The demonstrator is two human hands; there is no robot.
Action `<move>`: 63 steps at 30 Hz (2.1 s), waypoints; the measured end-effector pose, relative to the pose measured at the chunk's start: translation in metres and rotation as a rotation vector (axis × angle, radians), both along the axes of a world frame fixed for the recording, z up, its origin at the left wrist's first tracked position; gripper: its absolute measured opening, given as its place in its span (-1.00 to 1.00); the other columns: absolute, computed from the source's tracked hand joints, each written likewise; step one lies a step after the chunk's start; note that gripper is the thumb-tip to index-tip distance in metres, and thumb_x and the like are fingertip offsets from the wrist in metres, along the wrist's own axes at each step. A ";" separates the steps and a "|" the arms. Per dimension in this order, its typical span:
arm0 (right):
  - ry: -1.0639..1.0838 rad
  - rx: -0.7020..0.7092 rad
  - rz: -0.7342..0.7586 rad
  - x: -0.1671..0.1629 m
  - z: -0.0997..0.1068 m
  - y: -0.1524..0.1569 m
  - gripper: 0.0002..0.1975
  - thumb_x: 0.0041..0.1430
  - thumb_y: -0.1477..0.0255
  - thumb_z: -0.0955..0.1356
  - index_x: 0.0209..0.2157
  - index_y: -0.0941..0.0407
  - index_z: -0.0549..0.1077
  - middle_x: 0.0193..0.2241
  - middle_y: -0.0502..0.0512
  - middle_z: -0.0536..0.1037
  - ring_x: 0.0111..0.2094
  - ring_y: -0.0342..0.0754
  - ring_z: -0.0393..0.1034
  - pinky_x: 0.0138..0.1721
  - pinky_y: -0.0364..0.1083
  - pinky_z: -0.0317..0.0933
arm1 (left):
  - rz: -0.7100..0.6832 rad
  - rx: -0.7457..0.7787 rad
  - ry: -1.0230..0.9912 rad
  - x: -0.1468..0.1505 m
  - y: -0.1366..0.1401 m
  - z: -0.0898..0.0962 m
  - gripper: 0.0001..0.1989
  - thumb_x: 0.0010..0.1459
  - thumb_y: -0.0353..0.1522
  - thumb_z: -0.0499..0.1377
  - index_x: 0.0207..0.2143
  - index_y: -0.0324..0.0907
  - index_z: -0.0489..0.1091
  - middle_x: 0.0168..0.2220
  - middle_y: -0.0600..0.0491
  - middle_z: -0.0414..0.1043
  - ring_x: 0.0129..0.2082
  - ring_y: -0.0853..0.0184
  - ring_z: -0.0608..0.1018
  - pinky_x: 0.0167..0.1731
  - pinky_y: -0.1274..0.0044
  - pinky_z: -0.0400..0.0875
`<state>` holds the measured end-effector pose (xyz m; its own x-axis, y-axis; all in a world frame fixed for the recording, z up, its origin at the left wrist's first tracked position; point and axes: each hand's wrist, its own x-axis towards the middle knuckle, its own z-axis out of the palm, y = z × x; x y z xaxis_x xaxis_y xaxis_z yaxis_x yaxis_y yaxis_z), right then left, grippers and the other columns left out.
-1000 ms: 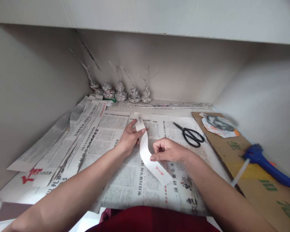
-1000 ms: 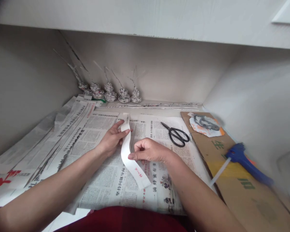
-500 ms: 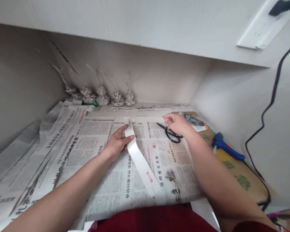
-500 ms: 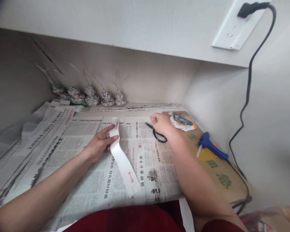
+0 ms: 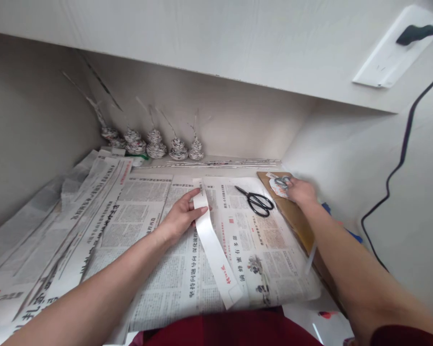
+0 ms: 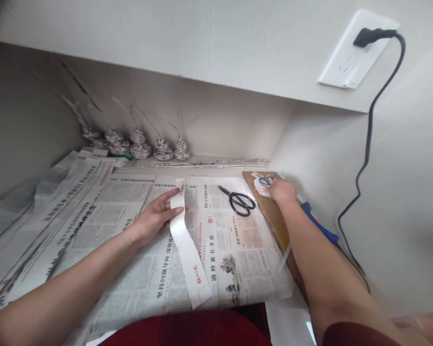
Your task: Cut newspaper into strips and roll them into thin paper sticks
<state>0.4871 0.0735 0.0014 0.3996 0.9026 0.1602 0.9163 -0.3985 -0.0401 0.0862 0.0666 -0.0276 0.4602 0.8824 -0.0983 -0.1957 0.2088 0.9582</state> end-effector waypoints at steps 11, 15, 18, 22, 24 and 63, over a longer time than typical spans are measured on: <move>0.053 0.005 -0.187 -0.031 0.004 -0.007 -0.23 0.02 -0.13 0.26 0.08 0.15 0.36 0.04 0.36 0.41 0.00 0.19 0.36 -0.12 0.00 0.22 | -0.035 -0.005 -0.003 0.002 -0.007 0.004 -0.13 -0.05 -0.32 0.36 0.27 -0.18 0.04 -0.42 0.08 0.45 -0.61 0.49 0.35 -0.62 0.64 0.17; 0.032 0.048 -0.133 -0.054 0.011 -0.030 -0.19 0.09 -0.12 0.20 0.19 0.19 0.19 0.13 0.41 0.30 0.08 0.25 0.26 -0.06 0.04 0.19 | -0.047 -0.010 0.002 0.002 -0.008 0.006 -0.16 -0.05 -0.33 0.36 0.25 -0.17 0.08 -0.40 0.07 0.46 -0.61 0.51 0.32 -0.63 0.64 0.15; -0.036 0.075 -0.097 -0.059 0.018 -0.059 -0.33 0.17 -0.01 0.19 0.16 0.15 0.21 0.08 0.36 0.37 0.04 0.26 0.30 -0.06 0.06 0.19 | -0.064 0.006 0.006 0.001 -0.007 0.003 -0.24 0.00 -0.33 0.33 0.23 -0.16 0.12 -0.46 0.13 0.39 -0.61 0.51 0.30 -0.63 0.64 0.14; -0.162 -0.012 -0.220 -0.034 0.028 -0.109 -0.50 0.20 0.31 0.21 0.13 0.23 0.27 -0.11 0.43 0.51 -0.07 0.28 0.40 -0.12 0.08 0.22 | -0.072 0.003 0.019 -0.001 -0.006 0.000 -0.33 0.01 -0.31 0.32 0.18 -0.13 0.21 -0.46 0.13 0.37 -0.57 0.48 0.34 -0.60 0.63 0.17; -0.176 -0.070 -0.290 -0.014 0.027 -0.133 -0.50 0.14 0.44 0.23 0.13 0.23 0.28 -0.17 0.43 0.55 -0.13 0.28 0.45 -0.19 0.07 0.25 | -0.072 -0.010 0.029 -0.001 -0.006 0.000 -0.34 -0.01 -0.30 0.34 0.15 -0.13 0.25 -0.48 0.14 0.36 -0.56 0.47 0.35 -0.59 0.62 0.19; 1.762 -0.280 0.221 -0.216 0.010 -0.029 -0.58 0.25 0.10 0.23 -0.36 0.18 0.43 -0.46 0.13 0.52 -0.53 -0.12 0.40 -0.69 -0.21 0.09 | -0.251 0.068 0.012 -0.002 -0.009 0.001 -0.56 0.03 -0.31 0.31 0.00 -0.14 0.39 -0.37 0.08 0.43 -0.52 0.48 0.36 -0.51 0.62 0.21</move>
